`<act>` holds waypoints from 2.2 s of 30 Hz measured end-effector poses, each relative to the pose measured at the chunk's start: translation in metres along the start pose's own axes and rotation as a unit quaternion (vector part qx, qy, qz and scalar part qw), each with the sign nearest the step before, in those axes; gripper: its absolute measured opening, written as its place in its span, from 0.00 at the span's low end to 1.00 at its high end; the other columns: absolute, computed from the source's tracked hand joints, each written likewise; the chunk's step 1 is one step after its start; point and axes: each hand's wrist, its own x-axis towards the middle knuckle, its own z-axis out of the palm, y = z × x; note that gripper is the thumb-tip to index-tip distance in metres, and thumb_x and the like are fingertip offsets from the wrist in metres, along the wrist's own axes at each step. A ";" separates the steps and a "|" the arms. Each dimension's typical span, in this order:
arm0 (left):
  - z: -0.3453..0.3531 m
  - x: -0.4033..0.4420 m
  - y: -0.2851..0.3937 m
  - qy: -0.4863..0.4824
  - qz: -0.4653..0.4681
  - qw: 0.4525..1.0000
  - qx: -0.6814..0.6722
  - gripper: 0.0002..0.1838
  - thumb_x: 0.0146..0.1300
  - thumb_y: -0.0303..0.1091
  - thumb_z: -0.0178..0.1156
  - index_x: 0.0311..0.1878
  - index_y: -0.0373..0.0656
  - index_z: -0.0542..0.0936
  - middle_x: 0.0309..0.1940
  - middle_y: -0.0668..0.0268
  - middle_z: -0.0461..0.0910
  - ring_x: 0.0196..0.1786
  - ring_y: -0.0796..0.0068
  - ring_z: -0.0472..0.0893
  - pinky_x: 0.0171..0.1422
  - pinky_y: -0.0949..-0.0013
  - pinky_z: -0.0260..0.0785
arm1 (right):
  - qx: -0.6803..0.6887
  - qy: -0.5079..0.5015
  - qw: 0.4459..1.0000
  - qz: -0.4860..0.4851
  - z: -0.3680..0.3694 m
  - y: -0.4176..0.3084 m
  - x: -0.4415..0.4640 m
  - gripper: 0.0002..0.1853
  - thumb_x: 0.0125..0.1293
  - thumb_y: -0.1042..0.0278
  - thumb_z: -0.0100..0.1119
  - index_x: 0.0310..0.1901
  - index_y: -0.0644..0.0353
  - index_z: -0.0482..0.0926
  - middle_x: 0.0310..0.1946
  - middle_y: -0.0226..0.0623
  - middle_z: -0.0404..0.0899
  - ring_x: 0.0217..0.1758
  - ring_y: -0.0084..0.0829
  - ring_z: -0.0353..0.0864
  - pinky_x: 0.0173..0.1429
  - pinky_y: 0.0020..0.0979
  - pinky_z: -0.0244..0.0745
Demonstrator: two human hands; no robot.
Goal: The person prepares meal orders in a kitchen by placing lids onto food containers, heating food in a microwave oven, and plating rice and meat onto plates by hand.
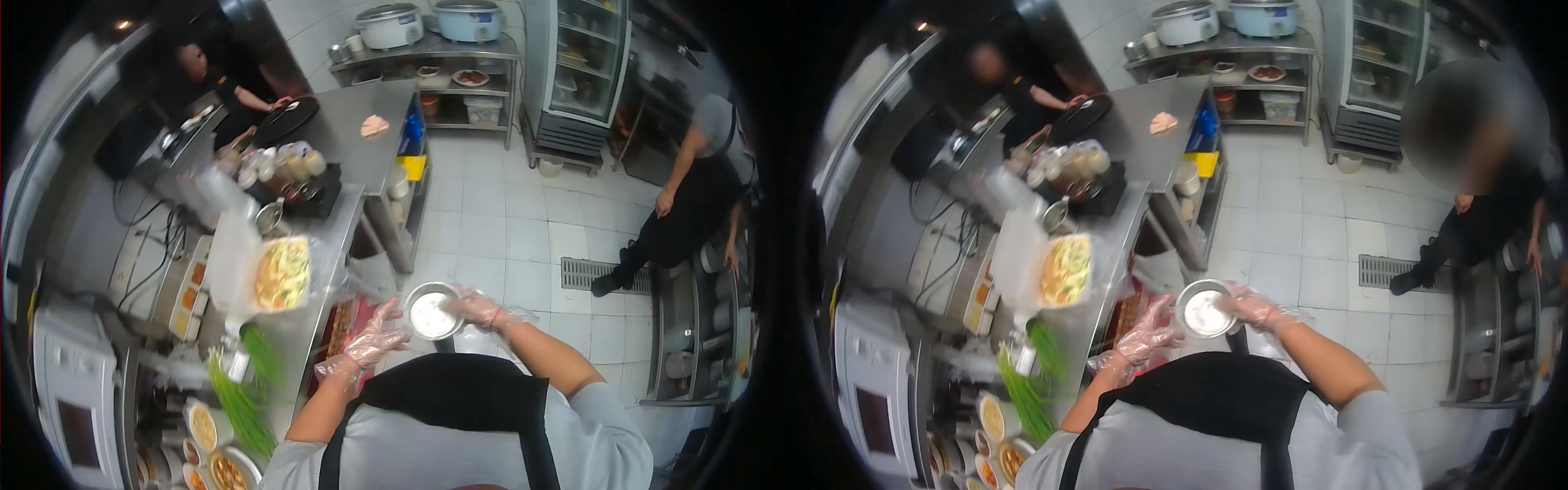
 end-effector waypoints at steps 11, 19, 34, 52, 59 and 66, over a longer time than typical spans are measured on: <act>-0.085 0.273 0.100 0.050 0.124 0.844 0.519 0.39 0.54 0.52 0.66 0.67 0.47 0.68 0.64 0.50 0.66 0.68 0.53 0.65 0.71 0.57 0.60 | 0.368 0.562 0.695 0.254 -0.250 0.264 -0.050 0.20 0.68 0.44 0.49 0.54 0.47 0.71 0.35 0.34 0.76 0.30 0.31 0.75 0.24 0.33 0.70; -0.099 0.439 0.213 0.074 0.090 0.863 0.492 0.38 0.51 0.53 0.68 0.65 0.48 0.70 0.69 0.43 0.54 0.70 0.42 0.59 0.72 0.52 0.57 | 0.440 0.620 0.584 0.285 -0.280 0.300 -0.086 0.14 0.67 0.52 0.48 0.47 0.49 0.73 0.35 0.31 0.74 0.30 0.28 0.75 0.25 0.34 0.70; -0.178 0.621 0.300 0.342 0.133 0.846 0.387 0.24 0.53 0.41 0.69 0.53 0.43 0.78 0.64 0.48 0.61 0.61 0.48 0.71 0.65 0.55 0.66 | 0.197 0.414 0.885 -0.087 -0.763 -0.034 0.542 0.20 0.66 0.58 0.51 0.52 0.66 0.72 0.35 0.42 0.79 0.28 0.33 0.79 0.27 0.36 0.79; -0.350 0.889 0.366 0.628 0.072 0.687 0.358 0.29 0.55 0.41 0.66 0.60 0.44 0.72 0.64 0.41 0.61 0.65 0.39 0.63 0.66 0.44 0.59 | 0.345 0.041 0.925 -0.155 -0.658 -0.668 1.194 0.20 0.70 0.61 0.49 0.58 0.62 0.68 0.50 0.46 0.74 0.46 0.43 0.79 0.43 0.46 0.80; -0.350 0.946 0.359 0.682 -0.075 0.599 0.414 0.30 0.54 0.37 0.65 0.61 0.43 0.70 0.61 0.41 0.64 0.64 0.38 0.63 0.65 0.41 0.59 | 0.222 0.156 0.953 -0.138 -0.673 -0.748 1.408 0.20 0.67 0.57 0.51 0.55 0.60 0.71 0.46 0.41 0.75 0.45 0.37 0.75 0.45 0.39 0.75; -0.360 0.954 0.378 0.680 -0.124 0.611 0.386 0.32 0.53 0.39 0.65 0.61 0.40 0.69 0.60 0.42 0.65 0.62 0.38 0.66 0.64 0.42 0.60 | 0.046 0.191 0.978 -0.077 -0.696 -0.726 1.582 0.22 0.64 0.51 0.53 0.52 0.58 0.75 0.43 0.36 0.75 0.42 0.29 0.73 0.44 0.33 0.70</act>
